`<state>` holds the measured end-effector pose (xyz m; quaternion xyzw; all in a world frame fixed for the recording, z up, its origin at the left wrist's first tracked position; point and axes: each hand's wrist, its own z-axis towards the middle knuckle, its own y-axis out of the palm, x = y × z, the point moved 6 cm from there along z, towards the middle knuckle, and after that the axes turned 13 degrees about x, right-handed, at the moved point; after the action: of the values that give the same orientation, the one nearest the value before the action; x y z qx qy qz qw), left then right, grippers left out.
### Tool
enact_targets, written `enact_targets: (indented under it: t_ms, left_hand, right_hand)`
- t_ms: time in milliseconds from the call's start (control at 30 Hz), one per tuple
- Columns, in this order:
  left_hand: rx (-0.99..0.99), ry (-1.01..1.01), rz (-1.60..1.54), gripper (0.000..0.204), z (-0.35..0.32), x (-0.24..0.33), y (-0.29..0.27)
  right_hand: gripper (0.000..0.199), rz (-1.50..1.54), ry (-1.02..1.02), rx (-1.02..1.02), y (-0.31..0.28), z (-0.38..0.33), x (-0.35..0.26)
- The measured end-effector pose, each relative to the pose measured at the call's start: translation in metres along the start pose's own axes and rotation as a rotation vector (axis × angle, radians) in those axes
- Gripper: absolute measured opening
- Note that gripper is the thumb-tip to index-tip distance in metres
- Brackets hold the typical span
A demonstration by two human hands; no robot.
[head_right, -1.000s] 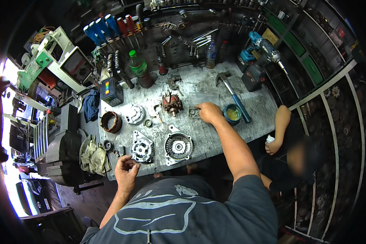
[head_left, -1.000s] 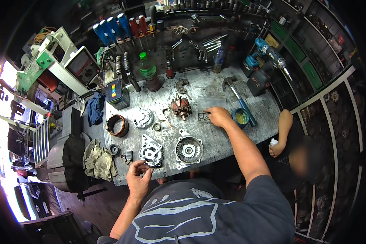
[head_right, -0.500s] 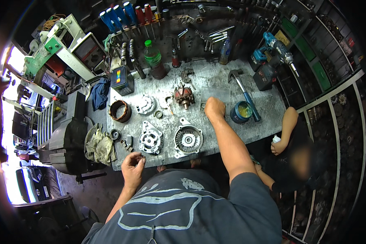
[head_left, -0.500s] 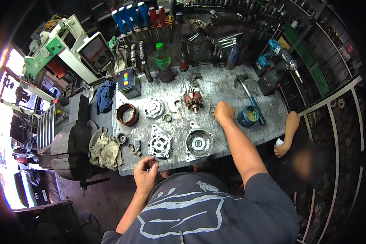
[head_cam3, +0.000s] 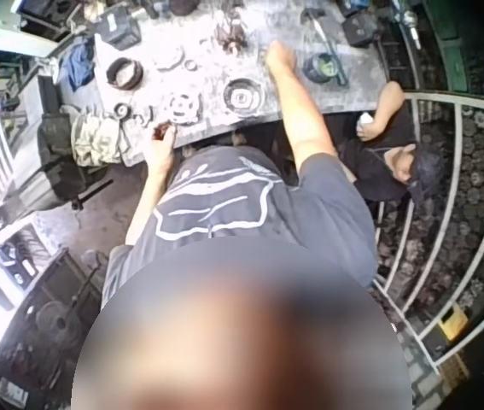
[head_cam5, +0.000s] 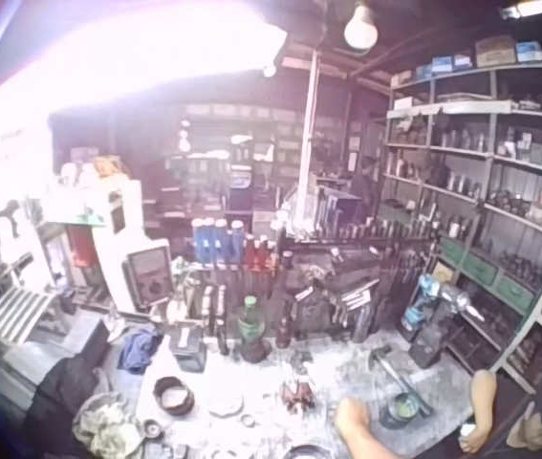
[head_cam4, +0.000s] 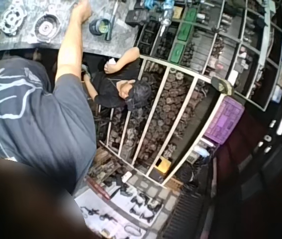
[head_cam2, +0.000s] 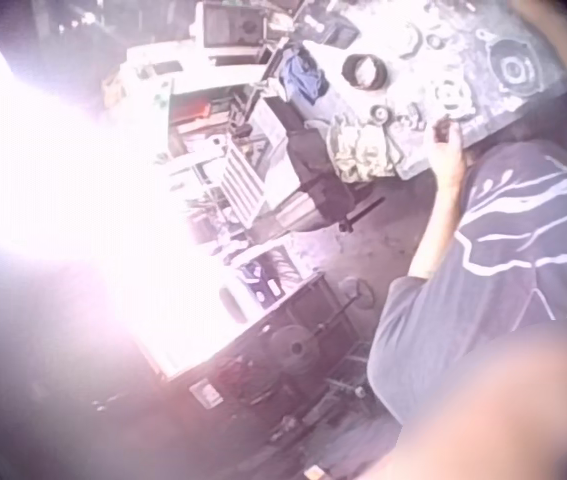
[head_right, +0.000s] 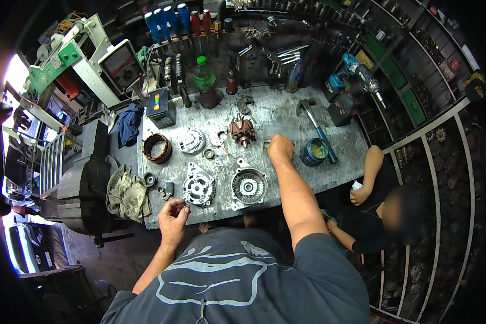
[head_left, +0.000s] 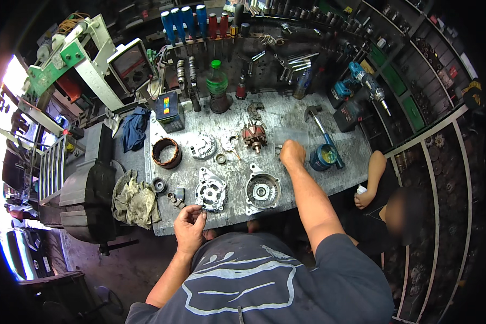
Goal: The person applies liquid from a green bottle to a small metal part, then wipes it with a cloth. They handle several small metal components on a workbench, pick up a hammer, and place it down. They continue to manipulate and inspect the parts, occasionally wiping them with a cloth.
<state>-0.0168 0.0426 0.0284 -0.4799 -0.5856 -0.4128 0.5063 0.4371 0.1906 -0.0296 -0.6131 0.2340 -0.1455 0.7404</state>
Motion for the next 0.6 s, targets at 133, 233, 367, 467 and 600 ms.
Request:
enact_targets:
  t_ms: [133, 233, 367, 467, 600]
  left_hand:
    - [-0.007, -0.025, -0.028, 0.019, 0.002, -0.002, -0.002]
    - [-0.005, -0.105, -0.083, 0.017, 0.002, -0.007, -0.003]
    - [0.013, -0.268, -0.248, 0.015, 0.004, -0.016, -0.007]
    - [0.01, -0.474, -0.504, 0.017, 0.002, -0.026, -0.005]
    - [-0.145, -0.712, -0.794, 0.024, 0.001, -0.026, 0.029]
  right_hand:
    - [0.021, 0.026, 0.1, 0.005, 0.003, -0.002, -0.002]
    - [0.022, 0.051, 0.159, -0.044, 0.001, -0.006, -0.003]
    - [0.024, 0.073, 0.193, -0.09, -0.007, -0.016, -0.006]
    - [0.022, 0.196, 0.157, -0.001, -0.026, -0.02, -0.011]
    - [0.017, 0.791, 0.185, -0.107, -0.062, -0.039, -0.026]
